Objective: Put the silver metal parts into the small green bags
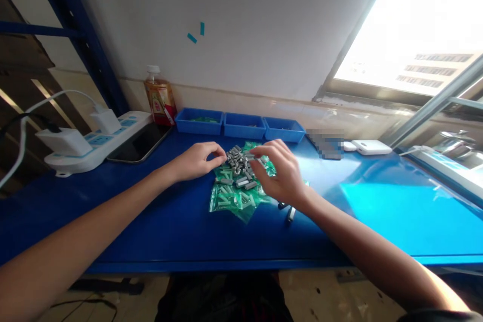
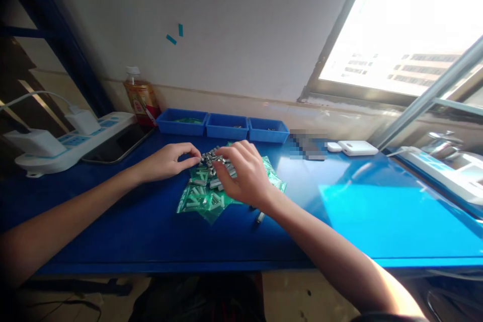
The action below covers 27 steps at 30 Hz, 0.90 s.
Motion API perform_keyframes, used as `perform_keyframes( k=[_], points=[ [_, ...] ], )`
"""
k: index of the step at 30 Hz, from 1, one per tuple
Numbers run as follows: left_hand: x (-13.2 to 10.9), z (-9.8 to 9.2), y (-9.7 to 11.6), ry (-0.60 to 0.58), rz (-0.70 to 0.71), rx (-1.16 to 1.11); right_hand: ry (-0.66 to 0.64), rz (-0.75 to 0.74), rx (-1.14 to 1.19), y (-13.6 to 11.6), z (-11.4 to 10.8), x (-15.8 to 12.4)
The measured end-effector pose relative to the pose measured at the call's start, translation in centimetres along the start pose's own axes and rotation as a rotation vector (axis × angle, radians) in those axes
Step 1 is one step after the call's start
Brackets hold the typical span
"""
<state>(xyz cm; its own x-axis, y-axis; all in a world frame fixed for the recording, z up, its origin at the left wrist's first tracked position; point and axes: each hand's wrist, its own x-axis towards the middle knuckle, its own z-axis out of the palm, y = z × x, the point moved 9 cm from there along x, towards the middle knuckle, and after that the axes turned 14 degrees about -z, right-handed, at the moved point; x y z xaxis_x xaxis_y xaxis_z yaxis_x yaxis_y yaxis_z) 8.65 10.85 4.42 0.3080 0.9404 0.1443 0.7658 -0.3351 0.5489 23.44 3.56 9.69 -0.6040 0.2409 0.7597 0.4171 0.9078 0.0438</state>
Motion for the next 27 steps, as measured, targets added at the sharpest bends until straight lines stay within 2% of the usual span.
perform_keyframes(
  k=[2, 6, 11, 14, 19, 23, 27],
  points=[
    [-0.6, -0.2, 1.4, 0.003, -0.018, -0.099, -0.039, -0.01, -0.046, 0.0, 1.3, 0.0],
    [-1.7, 0.3, 4.0, -0.06, 0.043, -0.232, -0.088, 0.016, -0.08, 0.0, 2.9, -0.1],
    [-1.9, 1.2, 3.8, -0.108, 0.011, -0.263, -0.106, 0.005, -0.062, -0.6, 2.9, -0.4],
    [-2.1, 1.5, 4.0, -0.123, 0.038, -0.242, -0.091, 0.023, -0.042, -0.5, 2.9, -0.7],
    [-2.9, 0.6, 4.5, 0.021, 0.135, -0.092, -0.034, 0.093, 0.048, 0.2, 3.0, -1.3],
    [-3.7, 0.2, 5.7, 0.119, 0.267, 0.062, 0.0, 0.104, 0.092, 0.2, 3.0, -1.2],
    [-3.9, -0.2, 6.1, 0.2, 0.299, 0.15, 0.024, 0.096, 0.116, -0.2, 2.9, -1.0]
  ],
)
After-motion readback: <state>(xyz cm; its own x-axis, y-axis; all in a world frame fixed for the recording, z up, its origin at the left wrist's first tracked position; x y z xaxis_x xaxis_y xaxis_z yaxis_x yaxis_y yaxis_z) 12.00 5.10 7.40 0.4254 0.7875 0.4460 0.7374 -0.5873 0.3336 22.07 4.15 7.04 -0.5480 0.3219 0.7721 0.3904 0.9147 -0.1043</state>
